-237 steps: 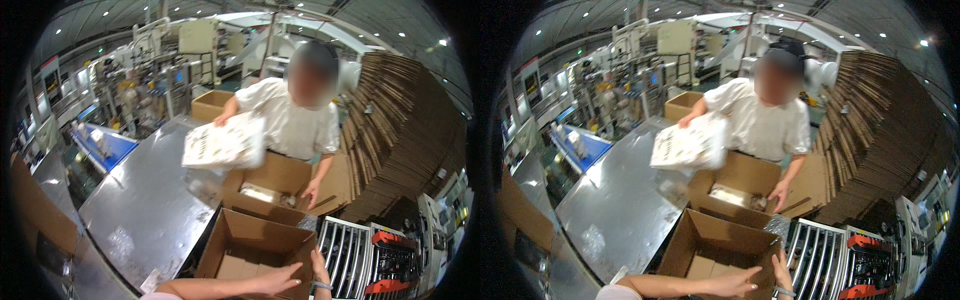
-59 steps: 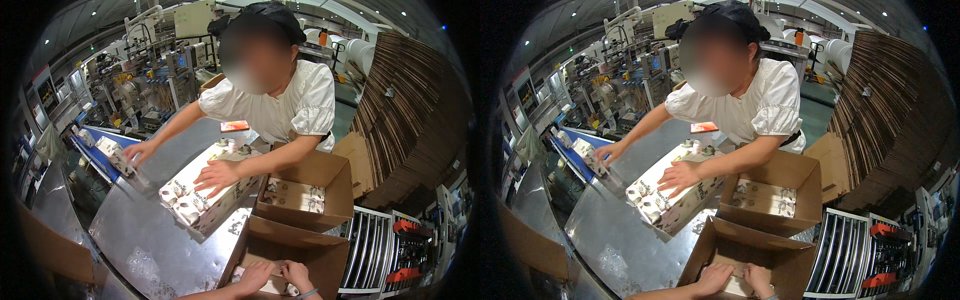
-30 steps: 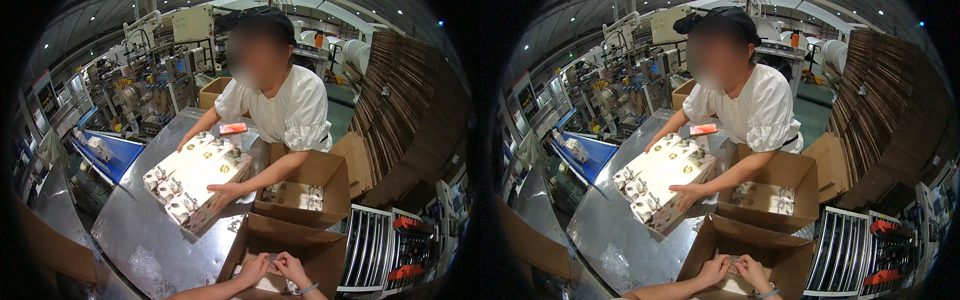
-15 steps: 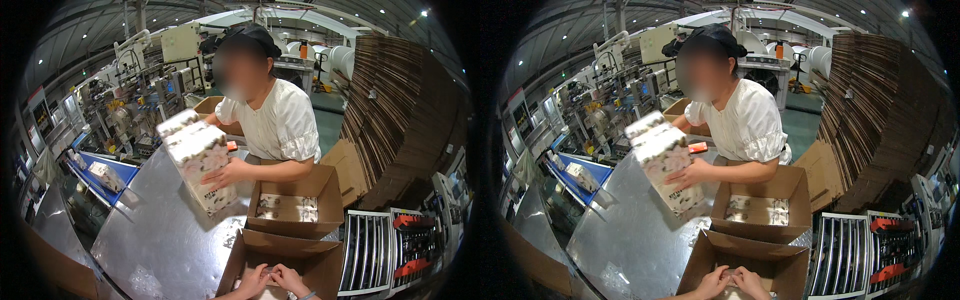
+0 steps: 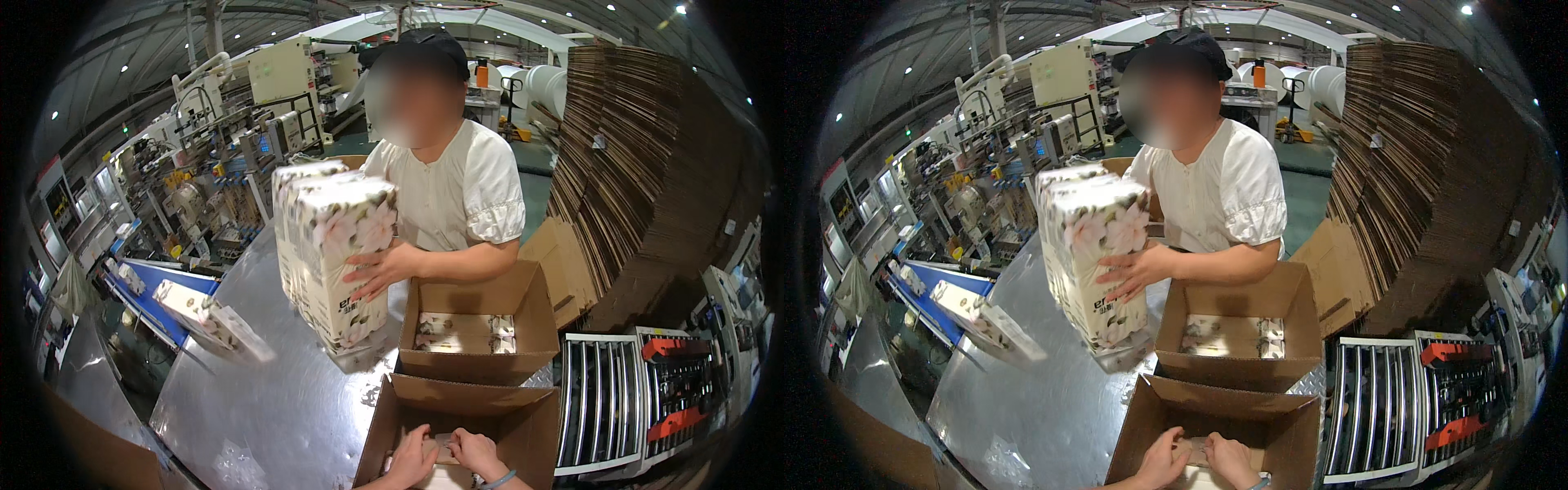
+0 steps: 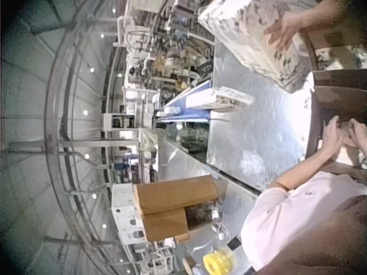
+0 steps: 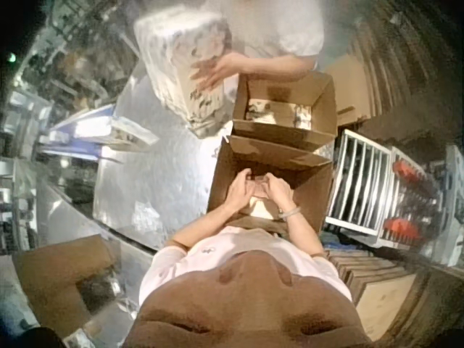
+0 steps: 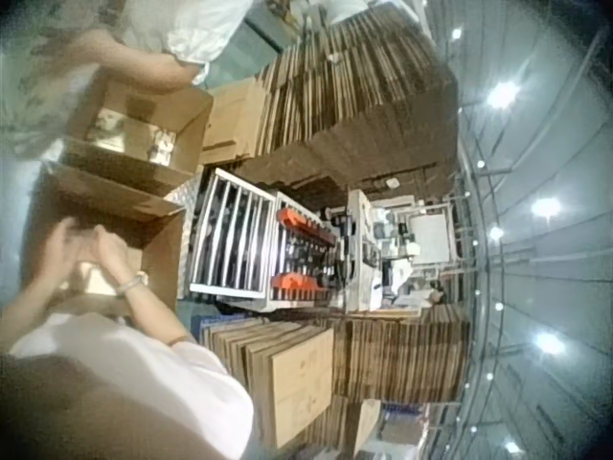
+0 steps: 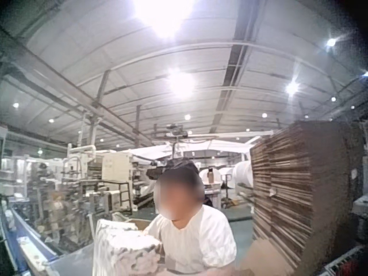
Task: The person places stacks of packaged goods into cardboard boxes by hand and then slides the boxes through a sealing machine.
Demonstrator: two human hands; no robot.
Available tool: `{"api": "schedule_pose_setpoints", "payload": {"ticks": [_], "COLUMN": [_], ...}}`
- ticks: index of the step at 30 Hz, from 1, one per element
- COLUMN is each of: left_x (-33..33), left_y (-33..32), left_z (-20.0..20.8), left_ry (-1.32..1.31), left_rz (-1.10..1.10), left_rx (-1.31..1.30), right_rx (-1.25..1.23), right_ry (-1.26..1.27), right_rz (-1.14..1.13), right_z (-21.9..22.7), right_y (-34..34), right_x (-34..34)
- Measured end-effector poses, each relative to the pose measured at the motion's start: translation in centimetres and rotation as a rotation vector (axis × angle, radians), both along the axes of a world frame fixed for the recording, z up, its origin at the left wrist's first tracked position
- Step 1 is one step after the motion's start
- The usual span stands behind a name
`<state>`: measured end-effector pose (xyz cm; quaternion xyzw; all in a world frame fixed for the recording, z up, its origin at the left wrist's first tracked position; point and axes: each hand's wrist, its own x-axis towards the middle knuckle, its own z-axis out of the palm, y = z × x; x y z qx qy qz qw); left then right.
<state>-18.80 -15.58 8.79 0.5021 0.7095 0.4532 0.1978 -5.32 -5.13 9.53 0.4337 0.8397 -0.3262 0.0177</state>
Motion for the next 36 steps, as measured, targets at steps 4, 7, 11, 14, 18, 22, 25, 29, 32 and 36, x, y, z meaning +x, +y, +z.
{"api": "schedule_pose_setpoints", "payload": {"ticks": [4, 7, 11, 14, 18, 22, 25, 29, 32, 36], "left_x": [-5.3, -17.6, -37.7, -45.5, -56.4, -46.0, -38.7, -41.9, -40.6, -28.4], "left_y": [0.4, 1.2, -0.7, -1.1, -3.8, -1.0, -2.6, -3.3, 0.4, 2.4], "left_z": [7.3, 12.4, 11.6, 11.7, 2.0, 4.5, 6.8, 6.3, 7.3, 14.6], "left_ry": [-0.19, 0.229, 0.642, 0.708, 0.735, 0.626, 0.519, 0.514, 0.57, 0.794], "left_rz": [0.148, 0.364, 0.701, 0.816, 0.816, 0.75, 0.534, 0.438, 0.743, 0.447], "left_rx": [0.108, 0.286, -0.147, -0.78, -0.598, -0.433, -0.598, -0.692, -0.82, -0.259], "right_rx": [-0.071, -0.135, -0.253, -0.214, 0.079, 0.363, 0.266, 0.132, 0.111, 0.094], "right_ry": [0.105, 0.163, 0.168, 0.312, 0.353, 0.164, 0.274, 0.274, 0.32, 0.392], "right_rz": [0.028, -0.021, -0.061, -0.394, -0.612, -0.621, -0.558, -0.466, -0.318, -0.382], "right_z": [-0.2, 1.7, 8.7, 10.7, 10.5, 8.8, 4.7, 4.1, 4.7, 3.4], "right_y": [0.0, 0.1, 0.8, 0.7, 0.7, 0.6, 1.1, 2.5, 3.0, 3.5], "right_x": [1.1, 1.9, 3.1, 6.8, 11.2, 13.9, 15.3, 13.3, 12.4, 14.3]}}
